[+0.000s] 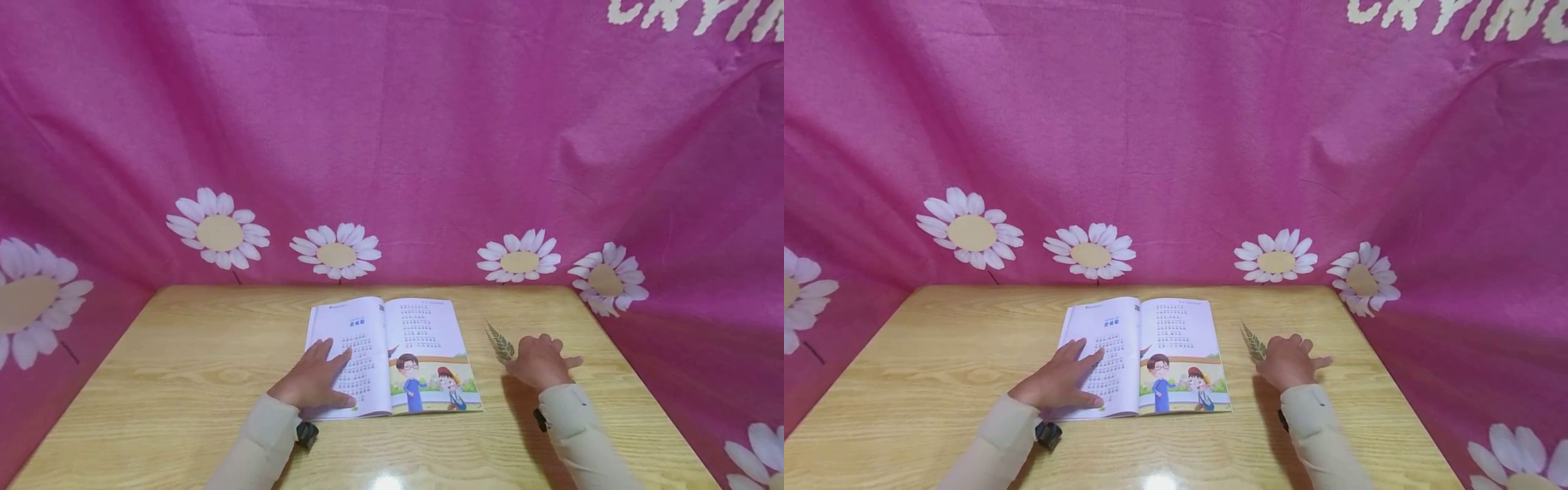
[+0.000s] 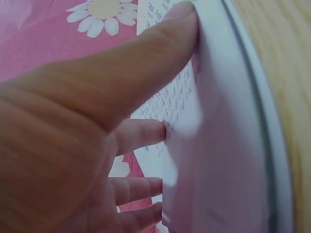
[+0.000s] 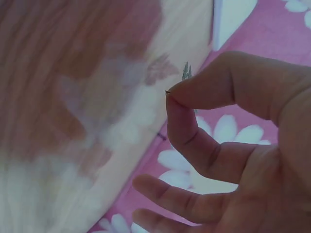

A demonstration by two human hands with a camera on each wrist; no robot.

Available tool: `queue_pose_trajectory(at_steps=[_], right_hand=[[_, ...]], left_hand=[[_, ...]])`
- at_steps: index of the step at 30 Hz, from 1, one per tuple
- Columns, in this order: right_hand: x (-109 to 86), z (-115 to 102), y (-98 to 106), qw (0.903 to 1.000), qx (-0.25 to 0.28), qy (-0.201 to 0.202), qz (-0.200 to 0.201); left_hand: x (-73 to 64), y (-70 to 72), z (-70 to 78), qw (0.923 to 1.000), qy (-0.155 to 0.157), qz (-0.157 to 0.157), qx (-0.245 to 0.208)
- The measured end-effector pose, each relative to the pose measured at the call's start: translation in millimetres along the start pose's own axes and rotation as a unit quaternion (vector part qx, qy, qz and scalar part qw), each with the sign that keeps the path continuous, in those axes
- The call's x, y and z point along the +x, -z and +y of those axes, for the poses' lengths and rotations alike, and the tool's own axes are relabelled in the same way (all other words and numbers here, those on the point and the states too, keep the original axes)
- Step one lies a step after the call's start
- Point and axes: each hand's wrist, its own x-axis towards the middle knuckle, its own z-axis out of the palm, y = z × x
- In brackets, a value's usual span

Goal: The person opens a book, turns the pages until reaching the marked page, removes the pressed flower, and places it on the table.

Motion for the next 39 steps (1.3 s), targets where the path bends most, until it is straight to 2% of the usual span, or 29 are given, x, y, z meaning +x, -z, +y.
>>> queue_pose_trajectory(at_steps=[5,16,27,39], right_hand=[[2.9,14.3,1.4,0.9998,0.004,-0.017,-0.011],[5.3,34.5,-1.6,0.999,0.023,-0.035,-0.019],[4.0,33.4,-1.3,0.9994,0.022,-0.028,-0.005],[1.2,27.9,-6.1,0.9986,0.025,-0.042,0.022]], left_hand=[[0.8,-0.2,0.5,0.9999,0.011,0.001,0.002],[-1.0,-0.7,2.8,1.0,0.002,0.001,0.008],[0.7,-1.4,1.5,0.9999,0.006,0.002,0.01],[1.9,-3.6,0.2,0.9999,0.004,0.005,0.015]])
